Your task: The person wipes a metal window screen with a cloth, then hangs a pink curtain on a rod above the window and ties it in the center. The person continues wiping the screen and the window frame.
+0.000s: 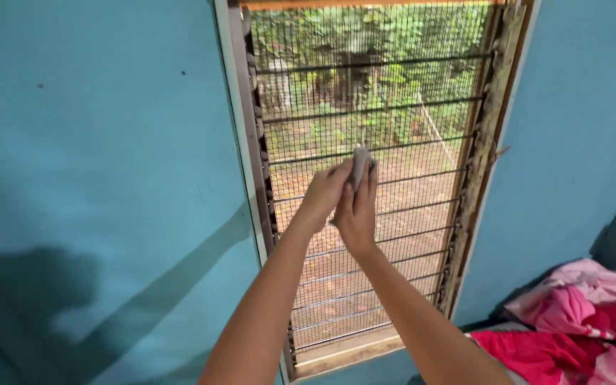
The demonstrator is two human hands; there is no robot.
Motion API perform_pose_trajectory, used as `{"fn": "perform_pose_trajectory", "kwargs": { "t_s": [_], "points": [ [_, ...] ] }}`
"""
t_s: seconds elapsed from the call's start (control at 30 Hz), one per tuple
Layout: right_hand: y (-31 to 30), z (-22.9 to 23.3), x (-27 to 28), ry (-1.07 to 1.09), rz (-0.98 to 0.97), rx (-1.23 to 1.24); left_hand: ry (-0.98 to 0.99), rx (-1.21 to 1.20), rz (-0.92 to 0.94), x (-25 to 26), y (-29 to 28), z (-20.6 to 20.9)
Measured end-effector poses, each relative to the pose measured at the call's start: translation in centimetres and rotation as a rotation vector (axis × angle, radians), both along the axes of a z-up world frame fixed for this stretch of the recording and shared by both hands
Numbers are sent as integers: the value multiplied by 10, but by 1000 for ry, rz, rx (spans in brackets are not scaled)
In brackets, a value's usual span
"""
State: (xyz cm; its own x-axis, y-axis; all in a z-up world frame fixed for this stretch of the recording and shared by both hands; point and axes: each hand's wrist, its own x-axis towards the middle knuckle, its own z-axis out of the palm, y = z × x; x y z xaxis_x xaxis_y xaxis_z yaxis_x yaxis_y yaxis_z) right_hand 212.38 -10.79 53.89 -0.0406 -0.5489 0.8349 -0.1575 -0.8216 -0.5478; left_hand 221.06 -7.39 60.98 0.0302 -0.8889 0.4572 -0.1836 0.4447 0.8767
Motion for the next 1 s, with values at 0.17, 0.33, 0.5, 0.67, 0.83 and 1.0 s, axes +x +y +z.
{"fn": "perform_pose_trajectory", "kwargs": {
  "t_s": [0.17, 0.33, 0.5, 0.67, 0.83, 1.0],
  "points": [
    [-34, 42, 24, -239, -18, -121, -261, -222, 100, 19, -14, 34],
    [-57, 82, 31, -259, -147, -206, -566, -793, 350, 48, -19, 59],
    [-86, 128, 62, -161, -304, -405, -829, -1088, 617, 86, -36, 97],
    [-115, 189, 85, -36, -515, -536, -841, -1131, 758, 99, -60, 138],
    [-119, 233, 116, 253, -611, -581, -916, -1138, 835, 112, -81, 173],
    [-120, 240, 126, 344, -470, -574, -923, -943, 889, 123, -88, 177]
  ]
}}
